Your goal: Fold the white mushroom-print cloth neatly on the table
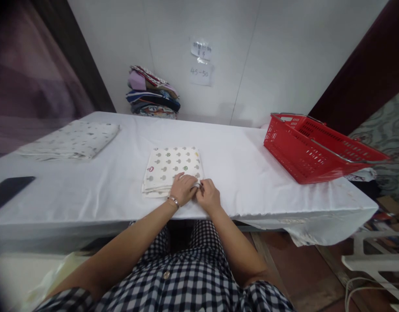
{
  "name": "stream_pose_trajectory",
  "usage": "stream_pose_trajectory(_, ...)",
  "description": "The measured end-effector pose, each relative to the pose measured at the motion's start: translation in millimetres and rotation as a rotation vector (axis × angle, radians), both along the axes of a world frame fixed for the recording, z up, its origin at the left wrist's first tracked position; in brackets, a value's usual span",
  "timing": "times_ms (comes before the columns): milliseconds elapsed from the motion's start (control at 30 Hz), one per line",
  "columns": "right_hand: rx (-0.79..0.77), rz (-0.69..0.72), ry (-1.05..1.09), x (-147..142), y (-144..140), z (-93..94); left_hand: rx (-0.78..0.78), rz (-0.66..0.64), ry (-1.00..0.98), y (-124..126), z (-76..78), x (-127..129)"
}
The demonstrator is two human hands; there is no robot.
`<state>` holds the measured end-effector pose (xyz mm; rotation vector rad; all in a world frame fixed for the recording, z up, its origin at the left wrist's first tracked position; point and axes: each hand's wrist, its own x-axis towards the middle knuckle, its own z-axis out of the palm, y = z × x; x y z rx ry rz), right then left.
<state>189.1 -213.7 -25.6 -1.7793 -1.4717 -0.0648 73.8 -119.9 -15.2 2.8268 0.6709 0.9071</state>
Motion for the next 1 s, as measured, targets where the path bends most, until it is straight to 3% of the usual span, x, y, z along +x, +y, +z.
stream_pose_trajectory(500,0.007,-0.041,-0.008,2,3,-2.8,0.025,0.018,0.015,2,-1.1,-1)
stream_pose_trajectory(1000,-0.002,-0.029,0.024,3,4,-2.7,-0.020,0.111,-0.093,8,-6.2,-31)
